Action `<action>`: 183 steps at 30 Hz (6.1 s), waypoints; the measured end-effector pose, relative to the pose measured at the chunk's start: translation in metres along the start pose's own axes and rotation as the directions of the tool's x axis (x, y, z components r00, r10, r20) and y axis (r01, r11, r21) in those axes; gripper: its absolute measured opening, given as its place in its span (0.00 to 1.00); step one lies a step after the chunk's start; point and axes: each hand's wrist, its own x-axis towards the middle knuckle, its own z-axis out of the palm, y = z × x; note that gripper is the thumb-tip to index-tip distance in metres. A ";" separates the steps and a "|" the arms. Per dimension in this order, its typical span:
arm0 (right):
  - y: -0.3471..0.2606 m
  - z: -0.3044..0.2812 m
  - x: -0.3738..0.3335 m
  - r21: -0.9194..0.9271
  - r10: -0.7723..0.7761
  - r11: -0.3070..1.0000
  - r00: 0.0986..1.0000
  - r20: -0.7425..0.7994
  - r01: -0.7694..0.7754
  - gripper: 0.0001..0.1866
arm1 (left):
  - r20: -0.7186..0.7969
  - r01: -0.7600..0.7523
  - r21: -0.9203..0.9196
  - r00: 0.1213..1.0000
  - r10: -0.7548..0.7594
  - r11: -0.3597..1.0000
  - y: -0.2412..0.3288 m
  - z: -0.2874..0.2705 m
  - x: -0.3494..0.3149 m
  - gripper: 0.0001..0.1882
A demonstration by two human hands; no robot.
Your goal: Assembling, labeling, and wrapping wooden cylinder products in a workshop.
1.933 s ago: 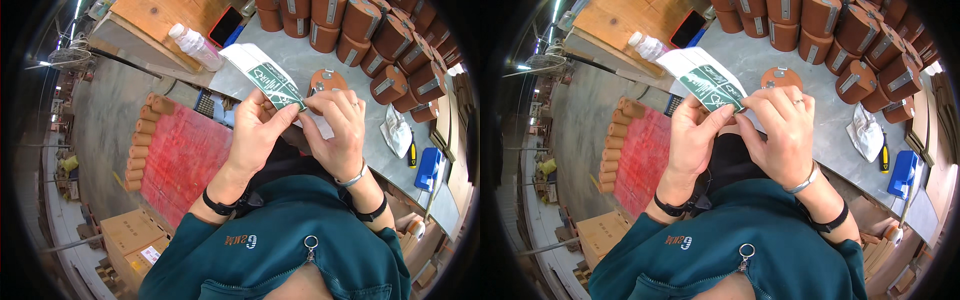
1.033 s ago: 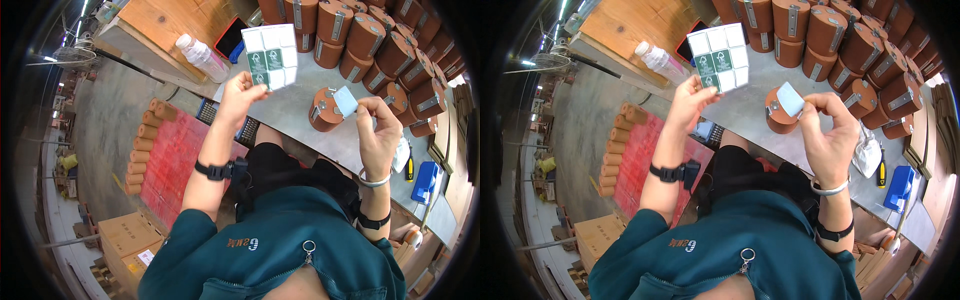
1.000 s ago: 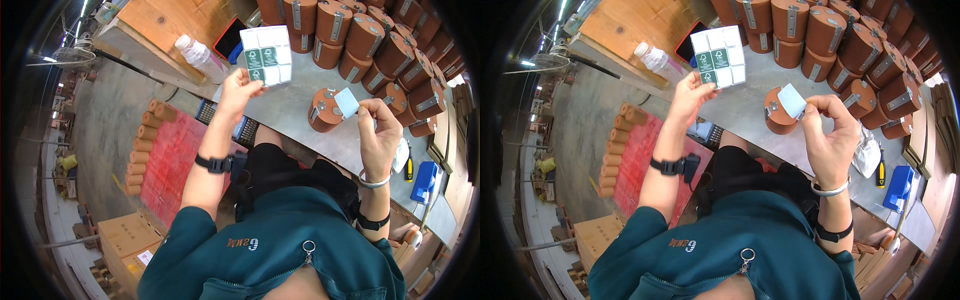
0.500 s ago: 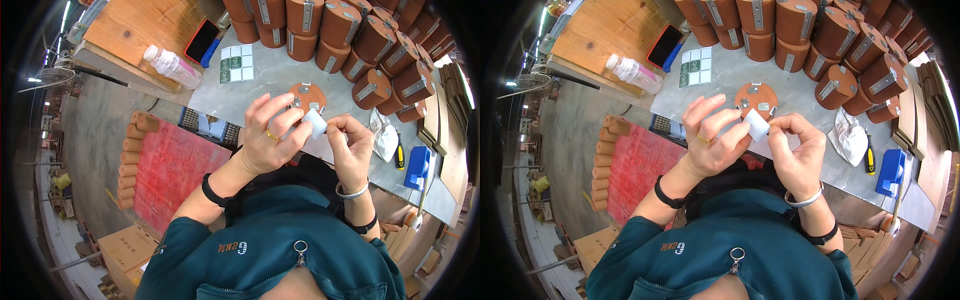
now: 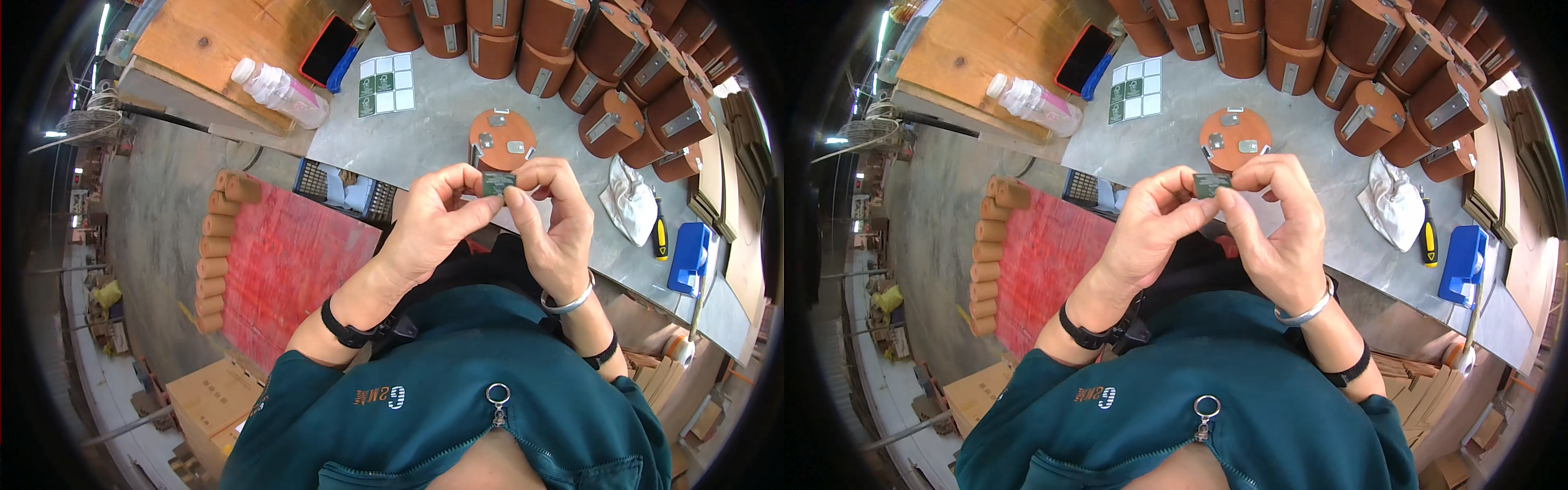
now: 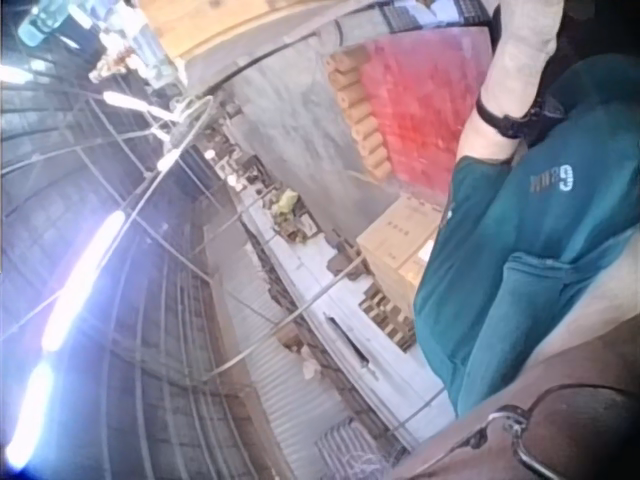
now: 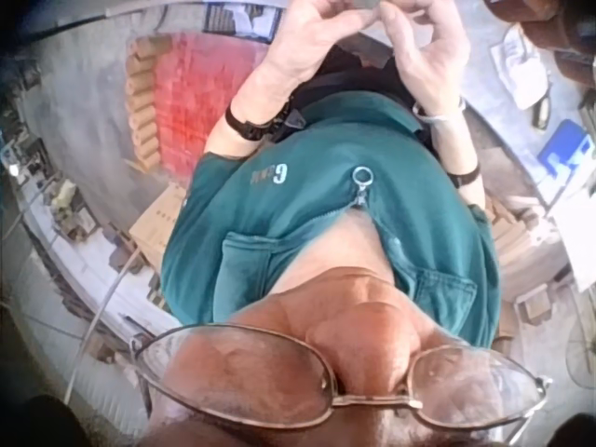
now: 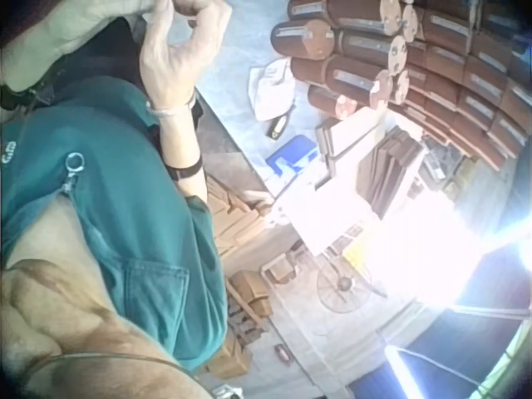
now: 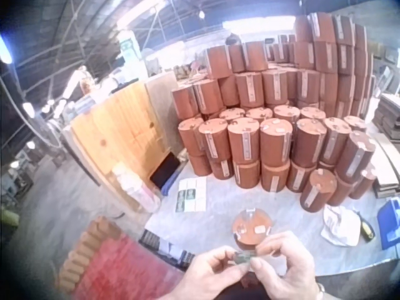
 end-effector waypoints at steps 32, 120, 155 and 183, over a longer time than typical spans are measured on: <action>0.030 0.010 0.008 0.094 0.222 0.974 0.952 -0.213 -0.206 0.11 | 0.009 -0.082 -0.072 0.996 0.083 0.994 -0.047 0.009 0.065 0.34; 0.009 -0.047 -0.084 -0.612 0.130 0.791 0.978 0.164 -0.003 0.41 | 0.193 0.044 -0.257 0.981 0.007 0.965 -0.038 -0.035 -0.016 0.41; 0.046 -0.055 -0.069 -0.608 0.079 0.782 0.946 0.314 0.136 0.24 | 0.108 -0.120 0.935 0.993 0.055 0.334 -0.009 -0.004 0.067 0.49; 0.073 -0.033 0.063 -0.067 -0.004 0.997 0.878 0.479 0.041 0.10 | -0.054 -0.269 0.513 0.938 0.343 0.815 -0.058 -0.028 0.050 0.23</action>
